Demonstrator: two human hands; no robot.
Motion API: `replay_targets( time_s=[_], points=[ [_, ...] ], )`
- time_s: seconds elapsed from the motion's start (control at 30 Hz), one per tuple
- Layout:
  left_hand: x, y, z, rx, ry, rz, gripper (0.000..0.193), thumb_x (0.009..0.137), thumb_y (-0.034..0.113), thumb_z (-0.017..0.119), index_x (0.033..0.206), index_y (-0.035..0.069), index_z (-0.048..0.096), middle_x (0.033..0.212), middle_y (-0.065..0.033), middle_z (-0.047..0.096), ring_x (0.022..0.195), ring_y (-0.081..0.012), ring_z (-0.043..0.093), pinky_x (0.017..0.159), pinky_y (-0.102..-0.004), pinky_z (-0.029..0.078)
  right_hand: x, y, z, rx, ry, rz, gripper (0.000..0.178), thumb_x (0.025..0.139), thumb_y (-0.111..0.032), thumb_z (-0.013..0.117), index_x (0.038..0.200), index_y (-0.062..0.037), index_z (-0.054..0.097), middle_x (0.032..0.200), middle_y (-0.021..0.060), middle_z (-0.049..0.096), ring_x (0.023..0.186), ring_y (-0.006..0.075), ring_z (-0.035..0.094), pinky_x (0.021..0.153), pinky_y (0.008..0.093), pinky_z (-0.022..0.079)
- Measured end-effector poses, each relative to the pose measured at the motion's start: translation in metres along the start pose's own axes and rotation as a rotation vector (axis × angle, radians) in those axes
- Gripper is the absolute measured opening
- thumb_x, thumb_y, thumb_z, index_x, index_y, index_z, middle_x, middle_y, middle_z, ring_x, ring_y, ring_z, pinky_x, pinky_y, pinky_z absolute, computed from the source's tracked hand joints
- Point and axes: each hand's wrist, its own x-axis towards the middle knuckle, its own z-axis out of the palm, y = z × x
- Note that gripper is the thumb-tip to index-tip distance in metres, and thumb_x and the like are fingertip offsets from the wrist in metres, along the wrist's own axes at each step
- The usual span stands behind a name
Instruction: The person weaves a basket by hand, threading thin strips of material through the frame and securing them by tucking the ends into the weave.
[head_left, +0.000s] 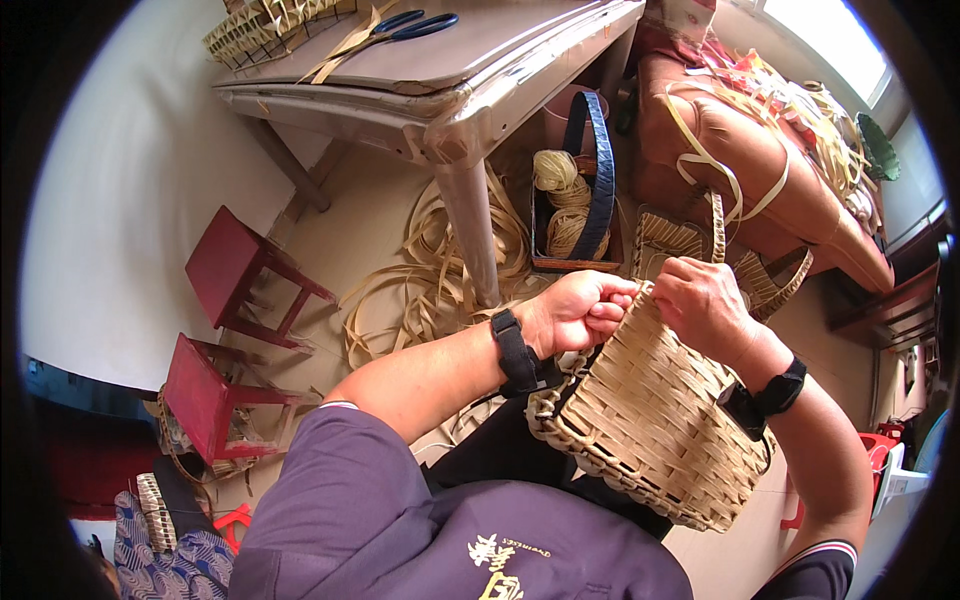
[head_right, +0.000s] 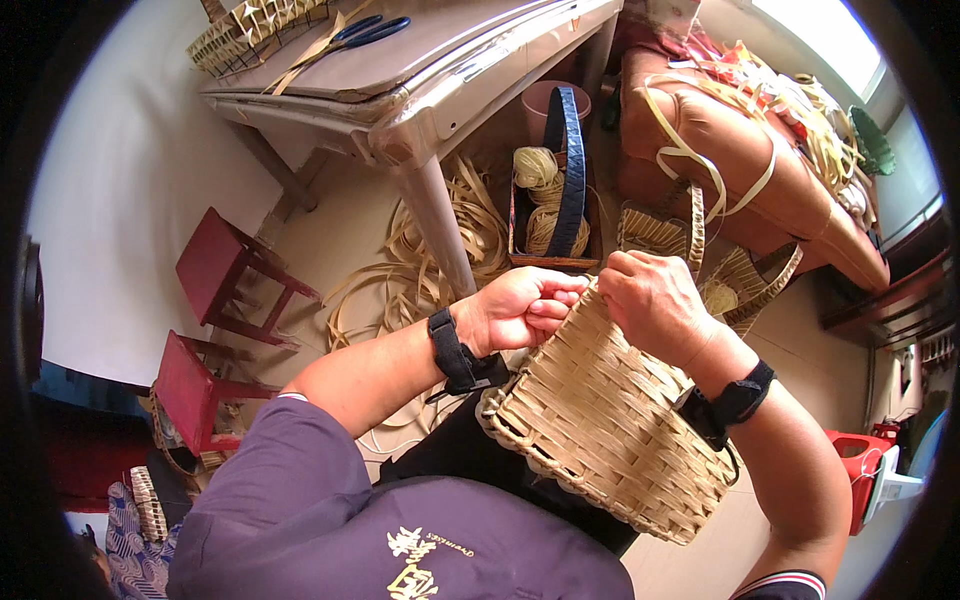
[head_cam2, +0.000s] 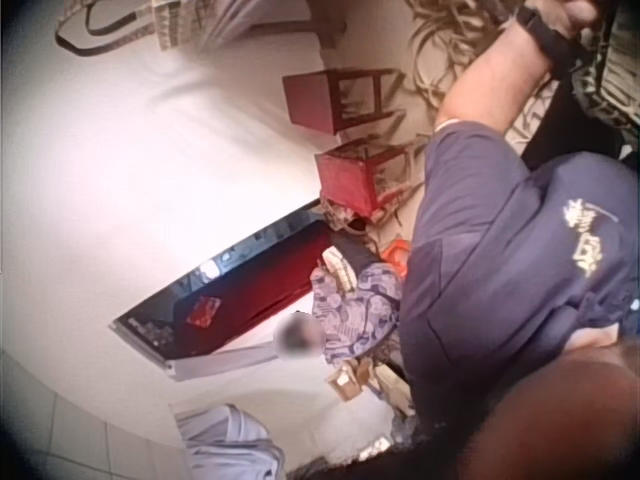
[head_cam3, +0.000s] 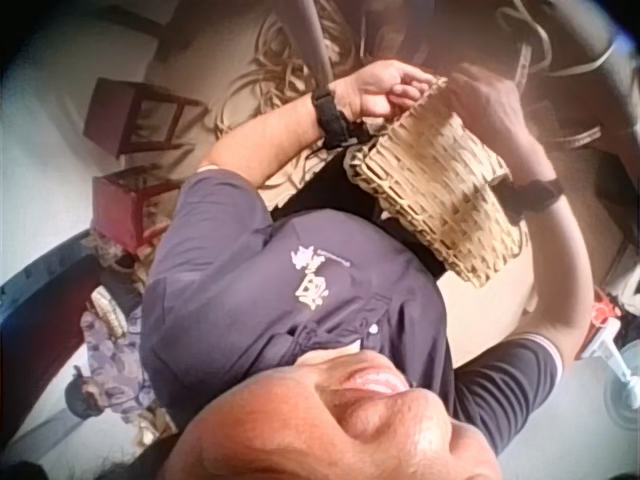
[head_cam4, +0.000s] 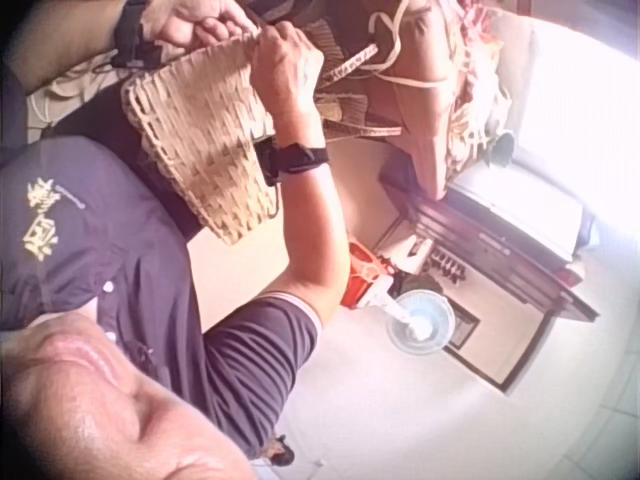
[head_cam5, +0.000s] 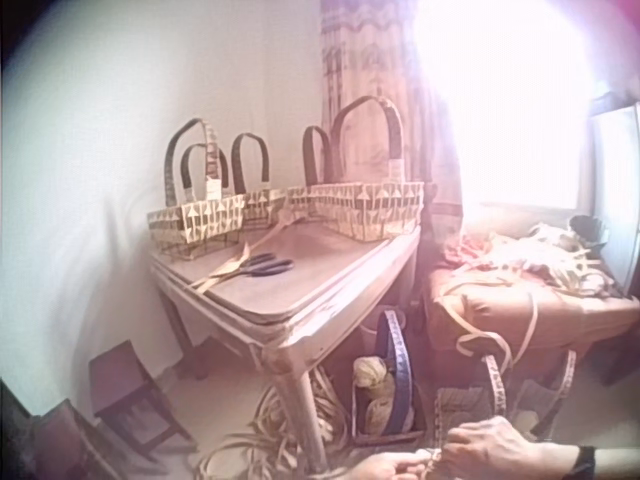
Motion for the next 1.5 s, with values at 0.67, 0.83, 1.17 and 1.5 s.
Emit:
replay_targets(
  time_s=[0.67,0.83,1.17,1.5],
  points=[
    [-0.007,0.025,0.037,1.836,0.216,0.847,0.028,0.085,0.016,0.083,0.108,0.001,0.075,0.086,-0.0046,0.065,0.079,-0.0145,0.062,0.074,-0.03,0.052,0.014,0.014,-0.014,0.636,-0.417,0.694,0.02,0.078,-0.017,0.07,0.084,0.0016,0.074,0.065,0.0057,0.062,0.062,0.0107,0.056,0.058,0.0334,0.048],
    [-0.002,0.036,0.047,2.023,0.158,0.782,0.029,0.079,0.018,0.086,0.103,0.002,0.078,0.093,-0.0134,0.07,0.087,-0.0264,0.069,0.078,-0.0366,0.055,0.008,0.013,-0.012,0.51,-0.396,0.582,0.021,0.075,-0.022,0.075,0.082,-0.0024,0.076,0.066,0.0104,0.066,0.061,0.0184,0.062,0.061,0.0356,0.051],
    [0.009,0.032,0.06,2.148,0.052,0.845,0.03,0.077,0.023,0.088,0.097,0.003,0.078,0.089,-0.0091,0.063,0.084,-0.0226,0.064,0.075,-0.0366,0.051,0.001,0.016,-0.045,0.684,-0.387,0.608,0.024,0.082,-0.026,0.073,0.081,-0.0022,0.075,0.074,0.0082,0.071,0.065,0.0132,0.062,0.062,0.0335,0.049],
    [-0.039,0.028,0.161,1.604,-0.342,0.26,0.024,0.104,0.021,0.067,0.1,-0.001,0.074,0.08,-0.0002,0.071,0.074,-0.0052,0.064,0.069,-0.0214,0.051,-0.121,0.002,-0.174,1.096,0.081,0.558,0.024,0.093,-0.019,0.076,0.084,0.0021,0.07,0.071,0.0079,0.07,0.058,0.0103,0.06,0.054,0.0247,0.047]
  ],
)
